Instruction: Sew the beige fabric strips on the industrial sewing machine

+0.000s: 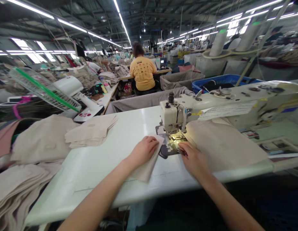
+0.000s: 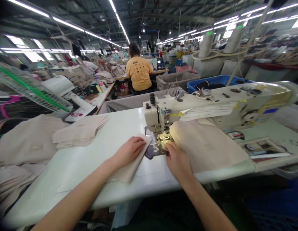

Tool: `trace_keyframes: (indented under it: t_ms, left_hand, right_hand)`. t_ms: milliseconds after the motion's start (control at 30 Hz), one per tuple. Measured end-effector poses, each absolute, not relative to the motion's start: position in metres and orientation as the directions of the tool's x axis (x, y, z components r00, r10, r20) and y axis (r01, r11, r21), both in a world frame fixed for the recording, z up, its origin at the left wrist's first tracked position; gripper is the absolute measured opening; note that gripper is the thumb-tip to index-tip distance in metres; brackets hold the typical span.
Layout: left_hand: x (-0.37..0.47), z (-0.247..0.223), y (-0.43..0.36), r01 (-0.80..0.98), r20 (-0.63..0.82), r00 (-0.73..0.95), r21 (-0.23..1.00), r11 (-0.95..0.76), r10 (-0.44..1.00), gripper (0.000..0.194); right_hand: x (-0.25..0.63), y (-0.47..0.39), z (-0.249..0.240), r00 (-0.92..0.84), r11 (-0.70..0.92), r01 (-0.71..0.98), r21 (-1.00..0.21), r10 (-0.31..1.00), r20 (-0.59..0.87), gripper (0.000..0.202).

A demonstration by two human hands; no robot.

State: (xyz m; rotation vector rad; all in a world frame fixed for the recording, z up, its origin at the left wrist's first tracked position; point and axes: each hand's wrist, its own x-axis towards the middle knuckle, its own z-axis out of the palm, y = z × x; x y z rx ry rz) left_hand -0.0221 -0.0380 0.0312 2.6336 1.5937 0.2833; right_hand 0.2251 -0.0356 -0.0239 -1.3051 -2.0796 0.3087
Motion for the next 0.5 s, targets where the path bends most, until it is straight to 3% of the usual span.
trace_keyframes:
  t_ms: [100,167,333,500]
  left_hand:
    - [-0.024,0.035,-0.041,0.993,0.01,0.076,-0.088,-0.075,0.997,0.028]
    - [-0.023,0.037,-0.046,0.986,-0.045,-0.066,-0.155,0.059,0.997,0.032]
    - [-0.019,0.039,-0.058,0.977,-0.081,-0.12,-0.186,0.104,0.989,0.034]
    - [-0.02,0.044,-0.063,0.973,-0.096,-0.157,-0.186,0.137,0.983,0.034]
  right_hand:
    - [0.231,-0.034,-0.025,-0.251,0.479,0.64,-0.601,0.869,0.426,0.036]
    - [0.234,-0.033,-0.025,-0.26,0.481,0.594,-0.645,0.874,0.411,0.036]
    - [0.236,-0.04,-0.022,-0.389,0.533,0.512,-0.673,0.843,0.371,0.038]
    - [0.237,-0.052,-0.016,-0.506,0.546,0.623,-0.561,0.828,0.244,0.049]
